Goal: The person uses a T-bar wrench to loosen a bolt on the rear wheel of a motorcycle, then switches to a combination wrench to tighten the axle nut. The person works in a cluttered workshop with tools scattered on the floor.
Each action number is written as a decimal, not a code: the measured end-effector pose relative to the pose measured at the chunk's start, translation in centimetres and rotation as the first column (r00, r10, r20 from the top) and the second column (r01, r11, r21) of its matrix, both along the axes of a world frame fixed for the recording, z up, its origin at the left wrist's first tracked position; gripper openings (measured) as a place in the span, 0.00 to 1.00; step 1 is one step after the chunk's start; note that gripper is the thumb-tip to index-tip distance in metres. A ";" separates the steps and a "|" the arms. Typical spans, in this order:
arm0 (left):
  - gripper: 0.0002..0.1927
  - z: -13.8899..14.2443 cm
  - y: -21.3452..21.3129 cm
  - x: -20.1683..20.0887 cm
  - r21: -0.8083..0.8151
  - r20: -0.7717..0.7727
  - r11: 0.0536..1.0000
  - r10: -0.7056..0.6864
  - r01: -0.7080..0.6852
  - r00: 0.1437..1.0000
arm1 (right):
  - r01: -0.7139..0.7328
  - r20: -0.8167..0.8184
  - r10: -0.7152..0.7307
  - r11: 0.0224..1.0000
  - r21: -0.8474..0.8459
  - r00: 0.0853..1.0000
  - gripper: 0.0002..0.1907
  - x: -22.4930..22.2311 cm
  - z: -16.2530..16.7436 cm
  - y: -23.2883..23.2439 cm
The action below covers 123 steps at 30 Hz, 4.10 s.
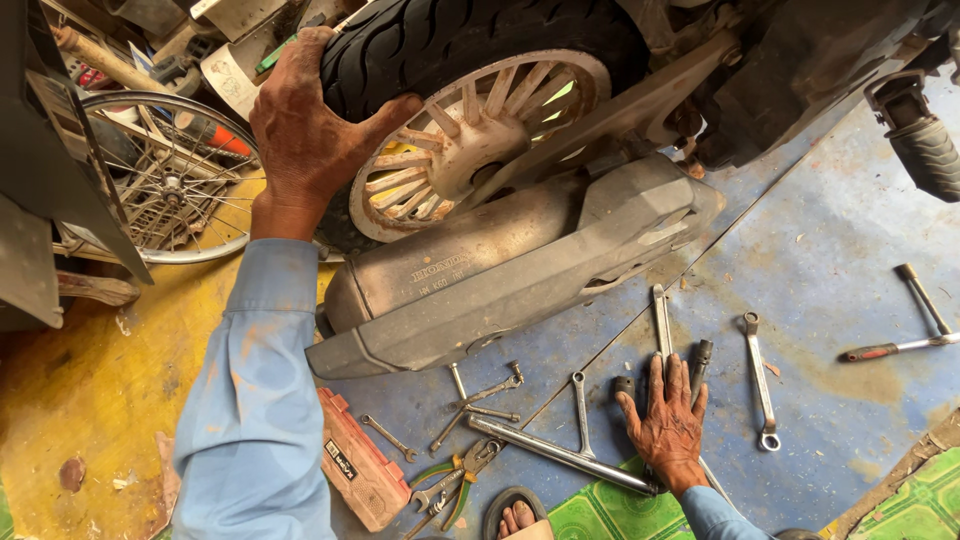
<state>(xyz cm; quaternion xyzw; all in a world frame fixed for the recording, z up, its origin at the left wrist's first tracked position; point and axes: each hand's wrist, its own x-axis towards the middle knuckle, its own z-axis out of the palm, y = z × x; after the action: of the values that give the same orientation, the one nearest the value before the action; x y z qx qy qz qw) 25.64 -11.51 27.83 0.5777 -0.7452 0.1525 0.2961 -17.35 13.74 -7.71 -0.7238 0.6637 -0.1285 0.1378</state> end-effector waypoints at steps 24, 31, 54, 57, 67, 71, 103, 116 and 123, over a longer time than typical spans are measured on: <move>0.43 0.0 0.5 -0.6 -0.060 0.028 0.998 0.006 -0.004 1.000 | 0.004 0.022 -0.005 1.000 0.015 1.000 0.45 -0.2 0.3 0.0; 0.40 -0.6 0.8 0.1 -0.094 0.059 0.994 -0.057 0.062 0.997 | -0.004 0.025 0.003 1.000 0.026 1.000 0.45 -0.4 0.4 0.3; 0.30 -14.2 22.8 6.8 0.413 -0.731 0.856 0.516 -0.312 0.447 | -0.024 0.045 0.022 0.998 0.050 0.999 0.45 -0.7 -0.5 1.8; 0.27 -21.4 28.7 4.9 0.519 -0.678 0.813 0.579 -0.263 0.452 | -0.021 0.070 0.017 0.998 0.053 0.997 0.45 -0.7 -0.7 2.0; 0.23 -26.3 37.6 -3.4 0.688 -0.625 0.697 0.711 -0.202 0.321 | -0.043 0.103 0.041 0.999 0.016 0.994 0.45 0.3 0.1 2.5; 0.20 -22.6 35.5 -2.4 0.662 -0.514 0.701 0.682 -0.265 0.521 | -0.059 0.075 0.059 0.998 0.001 0.995 0.46 0.9 0.6 2.6; 0.12 8.6 31.1 -28.9 0.239 -0.151 0.765 -0.579 0.597 0.802 | -0.051 0.077 0.050 0.999 0.014 0.996 0.45 0.6 3.3 3.0; 0.12 8.8 25.6 -17.4 0.226 -0.260 0.957 -0.120 0.181 0.958 | 0.059 0.186 -0.036 0.992 -0.115 0.982 0.40 0.6 4.7 0.9; 0.20 10.5 22.8 -12.0 0.027 -0.153 0.997 0.070 -0.067 0.986 | 0.184 0.429 -0.147 0.982 -0.045 0.891 0.36 2.9 6.0 -4.2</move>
<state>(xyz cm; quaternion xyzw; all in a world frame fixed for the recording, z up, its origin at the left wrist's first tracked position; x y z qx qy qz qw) 13.68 11.34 38.37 0.6162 -0.7014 0.1094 0.3411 -14.47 9.55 -1.67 -0.6246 0.6712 -0.3217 0.2364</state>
